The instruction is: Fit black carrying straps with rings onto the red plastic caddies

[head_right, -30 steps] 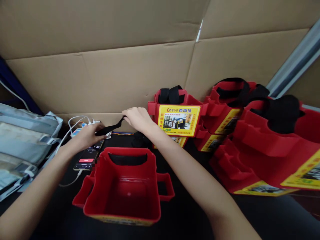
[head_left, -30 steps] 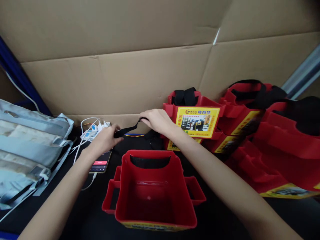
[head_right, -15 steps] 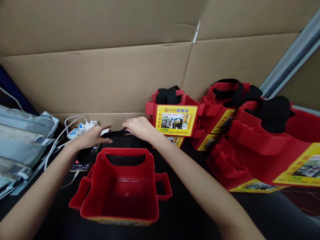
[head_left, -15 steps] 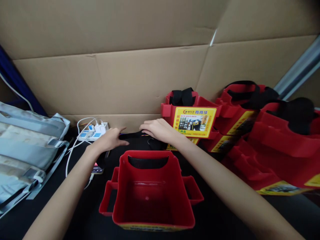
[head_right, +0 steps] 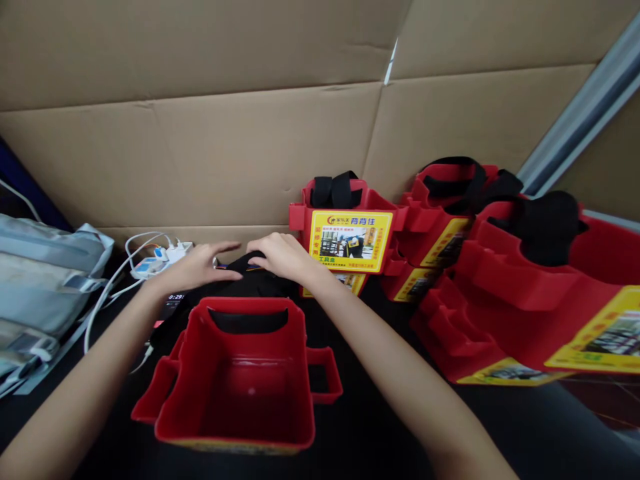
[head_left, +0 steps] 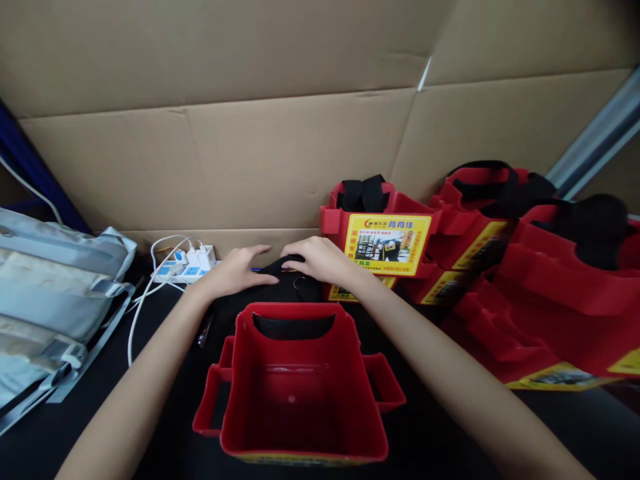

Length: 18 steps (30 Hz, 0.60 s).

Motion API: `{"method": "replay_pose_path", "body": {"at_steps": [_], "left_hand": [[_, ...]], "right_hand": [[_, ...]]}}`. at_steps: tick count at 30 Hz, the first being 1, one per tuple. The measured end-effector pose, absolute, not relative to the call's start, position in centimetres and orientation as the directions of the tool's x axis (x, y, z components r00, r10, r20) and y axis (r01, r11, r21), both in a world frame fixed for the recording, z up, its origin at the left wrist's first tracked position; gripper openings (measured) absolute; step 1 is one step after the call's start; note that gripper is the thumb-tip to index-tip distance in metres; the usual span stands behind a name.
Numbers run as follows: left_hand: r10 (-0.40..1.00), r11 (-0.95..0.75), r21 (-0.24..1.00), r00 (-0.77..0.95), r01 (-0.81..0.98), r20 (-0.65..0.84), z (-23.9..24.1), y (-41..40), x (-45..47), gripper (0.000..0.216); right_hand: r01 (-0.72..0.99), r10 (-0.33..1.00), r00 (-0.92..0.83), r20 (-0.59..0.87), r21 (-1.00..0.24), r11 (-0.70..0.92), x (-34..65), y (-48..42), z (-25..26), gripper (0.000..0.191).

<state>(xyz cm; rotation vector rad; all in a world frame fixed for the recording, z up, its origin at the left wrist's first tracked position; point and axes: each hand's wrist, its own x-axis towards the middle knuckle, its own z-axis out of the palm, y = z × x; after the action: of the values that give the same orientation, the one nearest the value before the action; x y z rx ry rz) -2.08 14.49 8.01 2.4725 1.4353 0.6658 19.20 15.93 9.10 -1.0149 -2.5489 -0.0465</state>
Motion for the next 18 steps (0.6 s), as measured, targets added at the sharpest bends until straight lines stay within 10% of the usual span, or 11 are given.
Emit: {"method": "replay_pose_path", "body": {"at_steps": [4,18], "left_hand": [[0.846,-0.528,0.481,0.483,0.700,0.227,8.3,15.0,-0.9,0.019],[0.952,-0.307,0.674,0.220,0.672,0.214,6.1,16.2,-3.4,0.031]], "right_hand": [[0.678,0.677,-0.620,0.395,-0.164,0.717,19.6,15.8,9.3,0.017],[0.479,0.734,-0.640,0.227,-0.630,0.611,19.9,15.8,2.8,0.031]]}}
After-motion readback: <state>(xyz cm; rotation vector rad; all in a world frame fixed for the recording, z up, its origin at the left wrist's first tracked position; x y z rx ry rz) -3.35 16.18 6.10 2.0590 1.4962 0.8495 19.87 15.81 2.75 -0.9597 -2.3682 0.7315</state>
